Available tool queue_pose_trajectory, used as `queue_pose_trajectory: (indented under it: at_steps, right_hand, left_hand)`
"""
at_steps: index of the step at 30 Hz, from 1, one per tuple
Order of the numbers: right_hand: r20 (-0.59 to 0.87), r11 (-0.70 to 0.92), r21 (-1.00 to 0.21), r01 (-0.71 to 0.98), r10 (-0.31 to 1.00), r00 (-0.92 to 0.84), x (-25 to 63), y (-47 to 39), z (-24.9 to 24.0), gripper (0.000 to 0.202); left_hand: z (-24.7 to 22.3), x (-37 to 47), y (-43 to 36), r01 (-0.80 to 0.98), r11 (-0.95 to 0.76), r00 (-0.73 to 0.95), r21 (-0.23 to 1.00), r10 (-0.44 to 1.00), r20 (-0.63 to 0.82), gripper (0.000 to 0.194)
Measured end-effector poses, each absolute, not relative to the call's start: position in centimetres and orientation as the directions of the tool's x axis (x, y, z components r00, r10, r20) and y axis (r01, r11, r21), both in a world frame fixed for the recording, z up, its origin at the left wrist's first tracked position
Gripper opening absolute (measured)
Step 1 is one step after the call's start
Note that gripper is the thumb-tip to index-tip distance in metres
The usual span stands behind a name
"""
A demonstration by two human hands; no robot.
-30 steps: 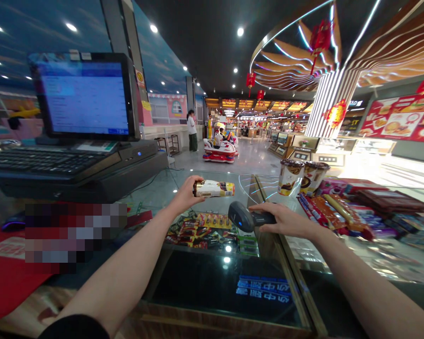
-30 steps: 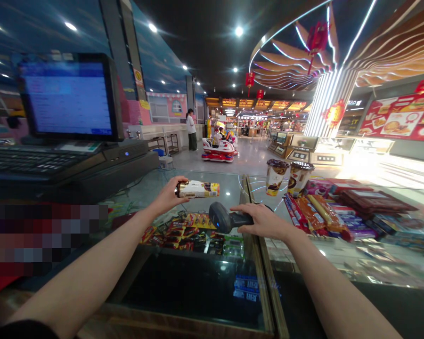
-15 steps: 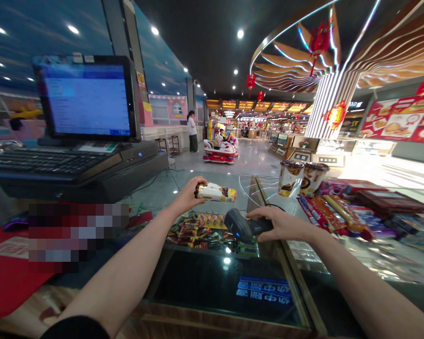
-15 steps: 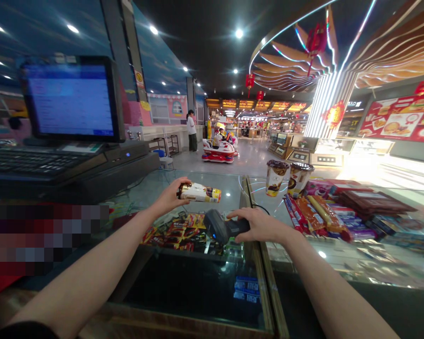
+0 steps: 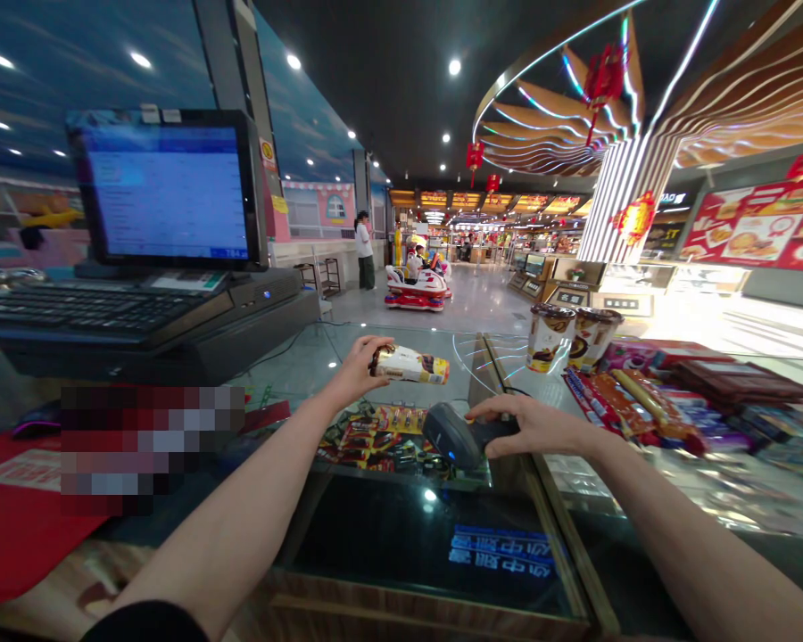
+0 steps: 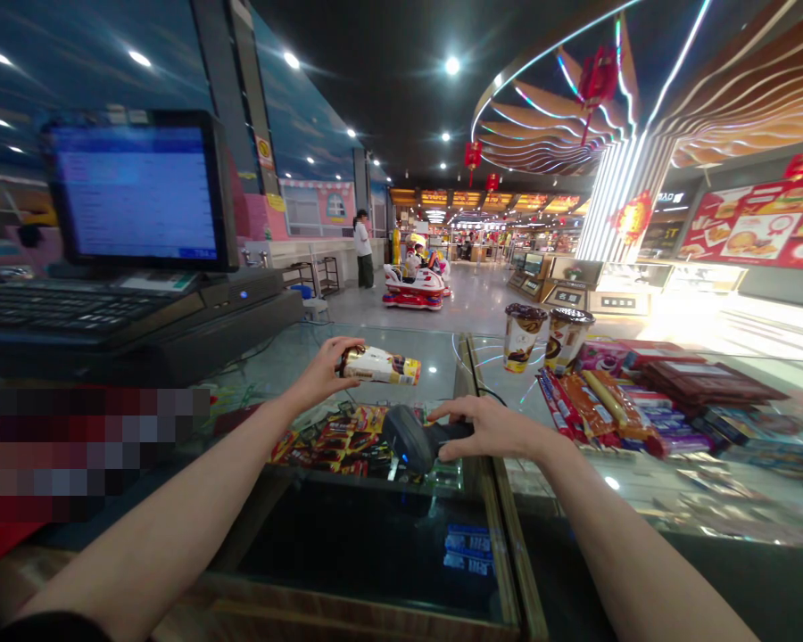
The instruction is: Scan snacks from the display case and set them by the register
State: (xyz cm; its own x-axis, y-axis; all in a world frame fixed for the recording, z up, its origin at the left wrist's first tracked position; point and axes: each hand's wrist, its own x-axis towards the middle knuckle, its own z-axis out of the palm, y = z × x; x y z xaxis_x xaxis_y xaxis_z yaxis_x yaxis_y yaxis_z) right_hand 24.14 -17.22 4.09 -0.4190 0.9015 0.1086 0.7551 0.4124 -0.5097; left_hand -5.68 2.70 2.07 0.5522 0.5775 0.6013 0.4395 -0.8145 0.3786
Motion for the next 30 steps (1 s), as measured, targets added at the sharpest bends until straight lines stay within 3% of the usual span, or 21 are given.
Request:
queue_pose_trajectory:
  at_steps: [4, 12, 22, 26, 30]
  right_hand:
    - [0.092, 0.368, -0.549, 0.751, 0.919, -0.383, 23.9, -17.4, 4.6, 0.049]
    - [0.217, 0.355, -0.538, 0.764, 0.935, -0.282, 24.0, -16.3, 4.0, 0.048]
    - [0.365, 0.359, -0.444, 0.821, 0.909, -0.200, 22.8, -12.3, 4.0, 0.045]
    - [0.400, 0.370, -0.493, 0.787, 0.900, -0.172, 22.0, -10.8, 3.9, 0.051]
    - [0.398, 0.365, -0.561, 0.742, 0.906, -0.144, 21.6, -9.3, 3.2, 0.054]
  left_hand:
    - [2.1, -5.7, 2.7, 0.432, -0.824, 0.559, 0.367, 0.563, 0.608, 0.075]
    - [2.4, -5.6, 2.4, 0.433, -0.840, 0.573, 0.328, 0.537, 0.619, 0.076]
    - [3.3, -5.2, 1.8, 0.399, -0.885, 0.624, 0.242, 0.455, 0.635, 0.076]
    - [4.0, -4.5, 1.2, 0.354, -0.916, 0.652, 0.190, 0.387, 0.652, 0.081]
    - [4.2, -3.6, 0.9, 0.305, -0.925, 0.653, 0.228, 0.377, 0.657, 0.082]
